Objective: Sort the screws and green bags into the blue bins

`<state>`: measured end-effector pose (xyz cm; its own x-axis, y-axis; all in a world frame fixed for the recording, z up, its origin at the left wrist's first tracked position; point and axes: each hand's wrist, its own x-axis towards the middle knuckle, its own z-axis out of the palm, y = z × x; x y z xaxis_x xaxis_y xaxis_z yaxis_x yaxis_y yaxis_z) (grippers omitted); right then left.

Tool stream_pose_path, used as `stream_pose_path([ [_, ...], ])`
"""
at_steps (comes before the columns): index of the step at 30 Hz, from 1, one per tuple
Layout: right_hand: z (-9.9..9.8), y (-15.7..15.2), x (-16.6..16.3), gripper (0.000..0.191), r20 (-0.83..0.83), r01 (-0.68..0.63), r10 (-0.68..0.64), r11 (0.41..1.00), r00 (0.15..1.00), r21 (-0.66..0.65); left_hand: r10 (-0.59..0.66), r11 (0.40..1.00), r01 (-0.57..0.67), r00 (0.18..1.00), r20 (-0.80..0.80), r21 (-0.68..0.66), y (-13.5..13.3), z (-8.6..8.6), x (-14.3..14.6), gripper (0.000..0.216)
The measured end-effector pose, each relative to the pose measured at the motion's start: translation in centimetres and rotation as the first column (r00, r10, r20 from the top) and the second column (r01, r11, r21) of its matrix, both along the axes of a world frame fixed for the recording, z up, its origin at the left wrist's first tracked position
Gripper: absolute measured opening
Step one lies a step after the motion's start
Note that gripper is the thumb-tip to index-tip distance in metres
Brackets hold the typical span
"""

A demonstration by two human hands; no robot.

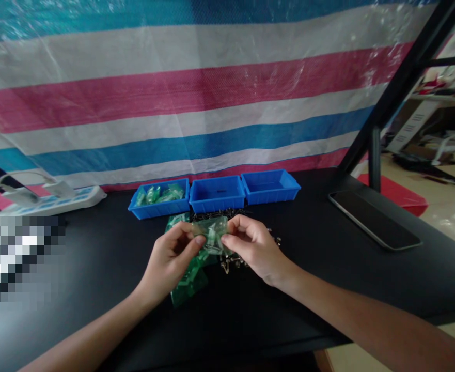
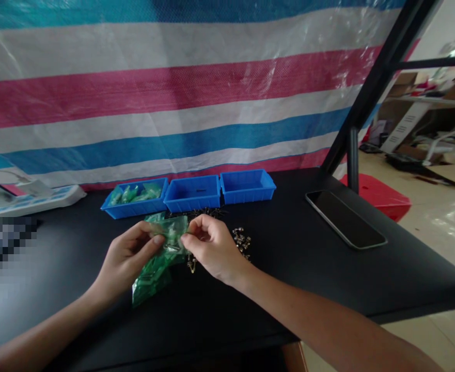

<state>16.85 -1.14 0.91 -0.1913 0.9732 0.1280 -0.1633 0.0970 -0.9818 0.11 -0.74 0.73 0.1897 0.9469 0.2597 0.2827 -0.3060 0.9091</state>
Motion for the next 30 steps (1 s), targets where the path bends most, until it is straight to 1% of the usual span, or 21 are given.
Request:
stream_pose_path([
  [4, -0.04, 0.11, -0.12, 0.016, -0.013, 0.038, -0.038, 0.999, 0.999, 0.009, 0.013, 1.0, -0.011, 0.996, 0.088, -0.026, 0.15, 0.02, -0.06, 0.02],
  [7, -0.06, 0.09, -0.19, 0.021, -0.01, 0.084, -0.084, 0.996, 0.996, 0.007, 0.003, 0.999, 0.002, 0.997, 0.083, -0.051, 0.08, 0.02, -0.21, 0.022],
  [9, -0.11, 0.08, -0.22, 0.02, -0.015, 0.1, -0.1, 0.995, 0.995, -0.008, -0.015, 0.998, 0.02, 0.997, 0.077, -0.064, 0.05, 0.04, -0.27, 0.022],
  [13, -0.27, 0.21, -0.19, 0.023, -0.019, 0.069, -0.07, 0.996, 0.997, -0.053, -0.016, 0.997, 0.023, 0.995, 0.098, -0.075, 0.13, 0.01, -0.28, 0.024],
  [15, -0.34, 0.31, -0.17, 0.015, 0.022, 0.048, -0.047, 0.998, 0.999, -0.047, -0.012, 0.996, 0.021, 0.994, 0.112, -0.082, 0.18, -0.02, -0.25, 0.024],
  [16, -0.35, 0.33, -0.16, 0.01, 0.044, 0.043, -0.042, 0.998, 0.998, -0.038, -0.009, 0.997, 0.018, 0.992, 0.123, -0.078, 0.2, -0.02, -0.23, 0.023],
  [18, -0.32, 0.33, -0.14, 0.009, 0.065, 0.054, -0.053, 0.998, 0.996, -0.023, 0.001, 0.998, 0.008, 0.988, 0.158, -0.056, 0.21, 0.05, -0.18, 0.019],
  [21, -0.17, 0.22, -0.12, 0.008, 0.044, 0.096, -0.094, 0.995, 0.995, -0.034, 0.009, 0.999, -0.003, 0.982, 0.19, -0.032, 0.17, 0.19, -0.15, 0.016],
  [27, 0.05, 0.16, -0.03, 0.008, 0.022, 0.106, -0.105, 0.993, 0.994, -0.057, -0.007, 1.0, 0.01, 0.987, 0.158, -0.018, -0.13, 0.16, -0.04, 0.018],
  [30, 0.05, 0.26, -0.02, 0.008, 0.031, 0.112, -0.11, 0.991, 0.993, -0.069, -0.027, 1.0, 0.027, 0.99, 0.136, 0.004, -0.28, 0.16, 0.1, 0.026],
])
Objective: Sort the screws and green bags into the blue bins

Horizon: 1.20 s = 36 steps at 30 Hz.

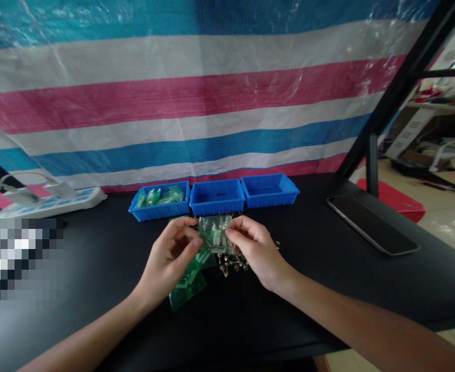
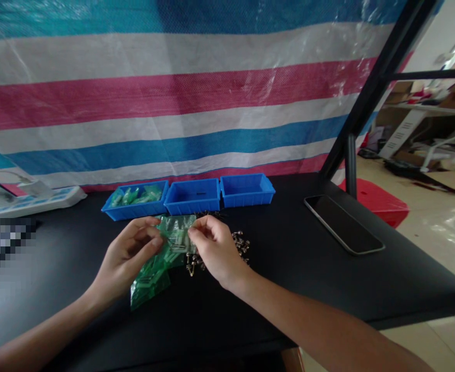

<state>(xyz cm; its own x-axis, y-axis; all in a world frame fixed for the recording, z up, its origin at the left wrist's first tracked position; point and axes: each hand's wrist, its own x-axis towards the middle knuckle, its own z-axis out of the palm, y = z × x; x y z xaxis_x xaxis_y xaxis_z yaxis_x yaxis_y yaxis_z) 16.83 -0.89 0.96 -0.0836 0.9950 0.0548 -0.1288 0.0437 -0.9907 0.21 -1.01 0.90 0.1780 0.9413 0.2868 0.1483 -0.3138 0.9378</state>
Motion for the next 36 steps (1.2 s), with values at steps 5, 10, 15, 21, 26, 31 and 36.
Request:
stream_pose_path([
  [5, 0.06, -0.02, -0.04, 0.009, 0.02, -0.012, 0.012, 1.0, 1.0, 0.011, 0.002, 1.0, -0.003, 0.997, -0.074, -0.003, -0.03, 0.18, -0.08, 0.023],
  [10, 0.25, -0.18, -0.09, 0.009, 0.023, -0.013, 0.012, 1.0, 1.0, 0.022, 0.025, 1.0, -0.025, 0.99, -0.139, 0.005, 0.22, 0.45, -0.37, 0.013],
  [15, 0.25, -0.21, 0.0, 0.008, 0.029, -0.017, 0.017, 1.0, 0.999, 0.002, 0.01, 0.999, -0.015, 0.99, -0.14, -0.036, 0.4, 0.36, -0.39, 0.016],
  [21, 0.24, -0.24, -0.05, 0.008, 0.022, -0.037, 0.038, 0.999, 0.999, -0.031, -0.039, 0.996, 0.033, 0.996, -0.074, -0.08, 0.54, -0.06, -0.6, 0.018],
  [26, 0.38, -0.28, -0.06, 0.01, 0.036, -0.062, 0.063, 0.998, 0.997, -0.028, -0.036, 0.995, 0.032, 0.999, -0.041, -0.091, 0.59, 0.19, -0.46, 0.018],
  [31, 0.34, -0.34, -0.04, 0.01, 0.034, -0.077, 0.078, 0.997, 0.996, -0.024, 0.032, 0.994, -0.036, 0.999, -0.034, -0.1, 0.53, 0.53, -0.27, 0.015],
  [36, 0.37, -0.32, -0.12, 0.01, 0.039, -0.076, 0.077, 0.996, 0.996, -0.036, 0.046, 0.995, -0.051, 0.997, -0.061, -0.084, 0.68, 0.29, -0.55, 0.014],
])
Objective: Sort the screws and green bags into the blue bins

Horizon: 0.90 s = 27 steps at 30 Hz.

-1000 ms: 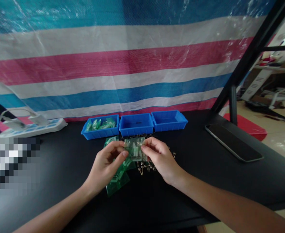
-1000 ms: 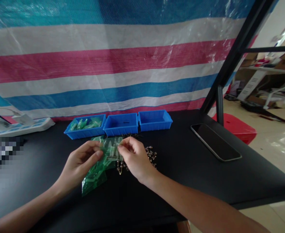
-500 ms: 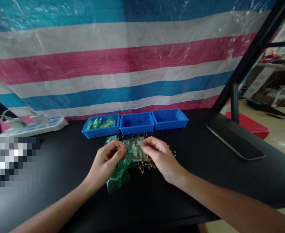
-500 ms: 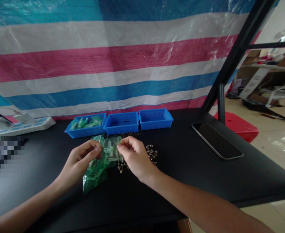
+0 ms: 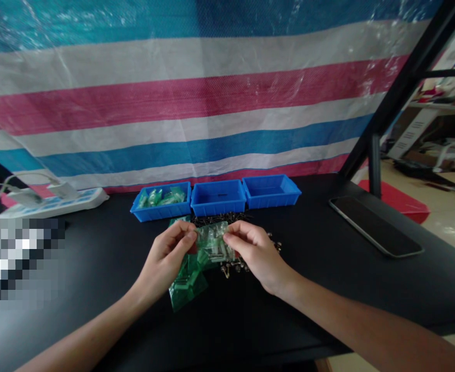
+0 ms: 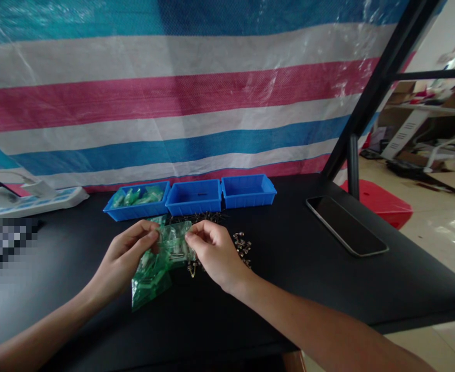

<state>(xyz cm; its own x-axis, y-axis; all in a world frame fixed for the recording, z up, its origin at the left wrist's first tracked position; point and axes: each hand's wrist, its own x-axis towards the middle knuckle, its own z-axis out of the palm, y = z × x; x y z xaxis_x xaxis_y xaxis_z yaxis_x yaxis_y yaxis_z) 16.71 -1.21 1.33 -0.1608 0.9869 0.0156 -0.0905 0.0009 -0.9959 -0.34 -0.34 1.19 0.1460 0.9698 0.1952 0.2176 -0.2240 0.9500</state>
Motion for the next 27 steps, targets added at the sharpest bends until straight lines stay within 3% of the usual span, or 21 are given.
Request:
stream_pose_path([
  [14, 0.3, -0.4, 0.2, 0.01, 0.007, -0.025, 0.025, 1.0, 1.0, 0.0, -0.024, 1.0, 0.023, 0.999, 0.045, 0.017, 0.0, 0.2, -0.2, 0.02],
  [17, 0.5, -0.4, 0.7, 0.01, 0.08, 0.032, -0.047, 0.983, 0.996, 0.18, -0.028, 0.998, 0.032, 0.997, 0.07, -0.061, 0.0, 0.1, -0.1, 0.024],
  [21, 0.5, -0.5, 1.2, 0.008, 0.292, 0.037, -0.203, 0.872, 0.935, 0.488, -0.129, 0.96, 0.169, 0.975, 0.182, -0.224, -0.2, -0.2, 0.0, 0.039],
  [25, 0.1, -0.9, 1.1, 0.008, 0.401, -0.055, -0.256, 0.783, 0.88, 0.62, -0.183, 0.876, 0.306, 0.925, 0.332, -0.372, -0.5, 0.0, 0.4, 0.041],
  [27, -0.1, -1.0, 1.0, 0.009, 0.424, -0.115, -0.245, 0.74, 0.872, 0.663, -0.159, 0.876, 0.297, 0.921, 0.355, -0.38, -0.5, 0.3, 0.5, 0.033],
])
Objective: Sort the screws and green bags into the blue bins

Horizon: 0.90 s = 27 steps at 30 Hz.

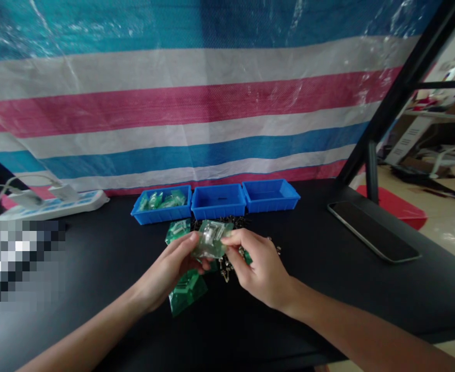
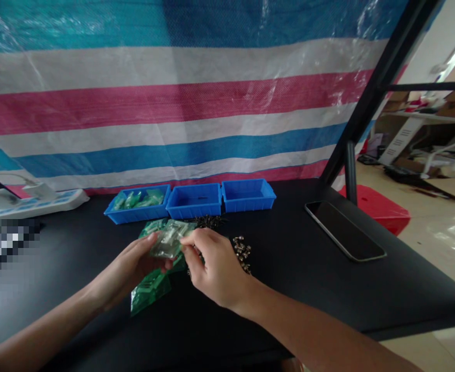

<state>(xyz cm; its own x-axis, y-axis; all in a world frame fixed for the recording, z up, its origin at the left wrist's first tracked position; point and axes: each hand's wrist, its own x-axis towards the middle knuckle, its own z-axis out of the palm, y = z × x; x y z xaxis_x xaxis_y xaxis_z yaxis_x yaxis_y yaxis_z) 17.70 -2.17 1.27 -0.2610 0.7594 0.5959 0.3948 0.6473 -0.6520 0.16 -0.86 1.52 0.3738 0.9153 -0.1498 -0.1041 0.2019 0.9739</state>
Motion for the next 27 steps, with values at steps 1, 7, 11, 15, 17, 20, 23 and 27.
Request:
stream_pose_path([
  [1, -0.1, 0.0, -0.1, 0.01, 0.019, -0.021, 0.021, 0.999, 1.0, 0.027, 0.014, 1.0, -0.014, 1.0, -0.005, 0.014, 0.0, 0.1, 0.0, 0.028],
  [7, -0.1, 0.2, -0.3, 0.018, 0.058, -0.074, 0.074, 0.997, 0.996, 0.003, 0.123, 0.962, -0.072, 0.976, -0.18, 0.264, 0.3, 0.2, -0.2, 0.02],
  [11, -0.3, 0.4, -0.3, 0.016, 0.005, -0.042, 0.043, 0.99, 0.999, -0.136, 0.312, 0.839, -0.09, 0.887, -0.341, 0.536, 0.3, -0.3, -0.6, 0.014],
  [15, -0.2, 0.7, -0.3, 0.017, -0.162, -0.129, 0.068, 0.906, 0.984, -0.403, 0.399, 0.669, 0.051, 0.817, -0.416, 0.742, 0.1, -0.6, -0.8, 0.005],
  [17, 0.0, 0.9, -0.3, 0.028, -0.263, -0.182, 0.061, 0.866, 0.963, -0.465, 0.401, 0.576, 0.167, 0.795, -0.455, 0.8, -0.1, -0.7, -0.8, 0.011],
  [20, 0.2, 1.1, -0.4, 0.024, -0.363, -0.235, 0.027, 0.805, 0.931, -0.544, 0.428, 0.489, 0.271, 0.753, -0.499, 0.829, -0.4, -0.7, -0.8, 0.017],
  [23, -0.1, 1.1, -0.7, 0.013, -0.4, -0.259, -0.013, 0.742, 0.916, -0.619, 0.471, 0.497, 0.284, 0.706, -0.53, 0.82, -0.3, -0.7, -0.7, 0.019],
  [27, -0.5, 1.1, -0.9, 0.01, -0.371, -0.201, -0.026, 0.804, 0.928, -0.559, 0.478, 0.574, 0.228, 0.686, -0.548, 0.787, 0.0, -0.7, -0.7, 0.019],
])
